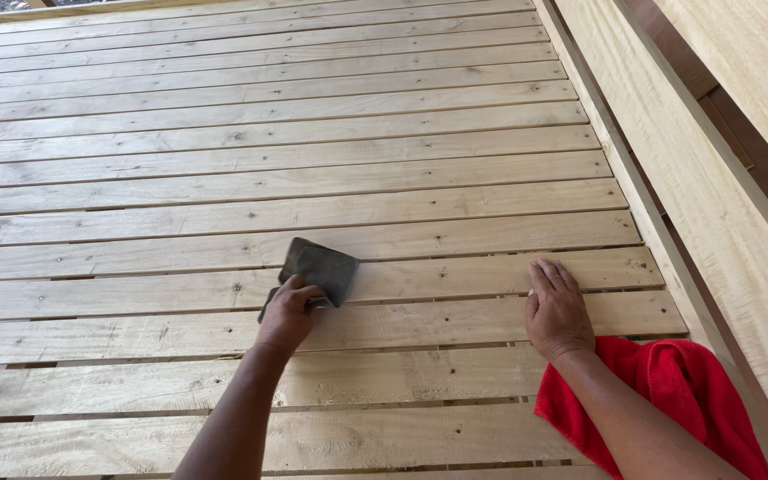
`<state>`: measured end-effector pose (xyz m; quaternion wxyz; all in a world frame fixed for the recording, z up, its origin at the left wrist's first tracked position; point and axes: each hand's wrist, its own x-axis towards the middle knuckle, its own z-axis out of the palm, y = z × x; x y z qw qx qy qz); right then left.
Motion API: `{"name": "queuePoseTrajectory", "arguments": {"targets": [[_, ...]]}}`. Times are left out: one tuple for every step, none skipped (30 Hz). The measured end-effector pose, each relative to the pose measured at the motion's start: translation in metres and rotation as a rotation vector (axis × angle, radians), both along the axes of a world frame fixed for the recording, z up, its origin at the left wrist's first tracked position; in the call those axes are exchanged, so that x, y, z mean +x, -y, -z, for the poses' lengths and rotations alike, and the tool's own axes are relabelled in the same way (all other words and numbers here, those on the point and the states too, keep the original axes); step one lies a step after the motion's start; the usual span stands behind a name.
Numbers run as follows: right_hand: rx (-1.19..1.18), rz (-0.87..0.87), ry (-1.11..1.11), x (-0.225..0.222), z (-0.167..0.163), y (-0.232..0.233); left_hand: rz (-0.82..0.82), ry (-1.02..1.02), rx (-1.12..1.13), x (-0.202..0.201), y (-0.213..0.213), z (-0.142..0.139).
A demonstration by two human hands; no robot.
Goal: The person sands the slatted wooden surface of a large outdoor deck-like frame by hand, rubbing a piece of sandpaper back and forth across the planks. They work across different sections of the boards, steadying the wood with their free hand while sanding.
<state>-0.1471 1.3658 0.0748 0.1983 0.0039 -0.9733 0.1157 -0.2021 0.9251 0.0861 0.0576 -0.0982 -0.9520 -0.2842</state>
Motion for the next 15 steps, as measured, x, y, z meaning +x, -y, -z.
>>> {"name": "queuePoseTrajectory", "arguments": {"targets": [[0.008,0.004,0.0,0.0,0.0,0.001,-0.002,0.003,-0.008,-0.001,0.001,0.002],[0.015,0.008,0.001,-0.001,-0.001,0.001,-0.003,0.008,-0.017,-0.001,-0.004,0.004],[0.021,0.012,0.002,-0.001,-0.001,0.002,-0.005,0.012,-0.027,-0.001,-0.015,0.006],[0.023,0.017,0.004,-0.001,-0.002,0.003,0.04,0.012,-0.031,-0.001,-0.035,0.009],[0.023,0.021,0.007,-0.001,-0.002,0.003,0.083,0.013,-0.037,0.0,-0.061,0.013],[0.022,0.025,0.012,-0.001,-0.003,0.004,0.137,0.024,-0.015,-0.001,-0.089,0.014],[0.024,0.021,0.015,-0.001,-0.003,0.004,0.192,0.033,0.009,-0.002,-0.112,0.014],[0.024,0.016,0.021,0.0,-0.004,0.004,0.213,0.041,0.027,-0.001,-0.123,0.013],[0.024,0.014,0.021,0.0,-0.004,0.004,0.237,0.045,0.045,-0.002,-0.131,0.012],[0.013,0.017,0.024,0.0,-0.004,0.004,0.261,0.048,0.066,-0.004,-0.131,0.009],[0.001,0.017,0.034,0.0,-0.004,0.004,0.237,0.089,0.061,-0.003,-0.124,0.008],[-0.015,0.02,0.042,0.001,-0.004,0.004,0.217,0.129,0.052,-0.005,-0.107,0.005],[-0.013,0.022,0.038,0.0,-0.004,0.004,0.195,0.164,0.046,-0.009,-0.089,0.003],[-0.012,0.021,0.038,0.0,-0.004,0.004,0.164,0.113,0.054,-0.009,-0.069,0.002],[-0.013,0.024,0.041,0.0,-0.003,0.004,0.135,0.066,0.058,-0.006,-0.054,0.002]]}}
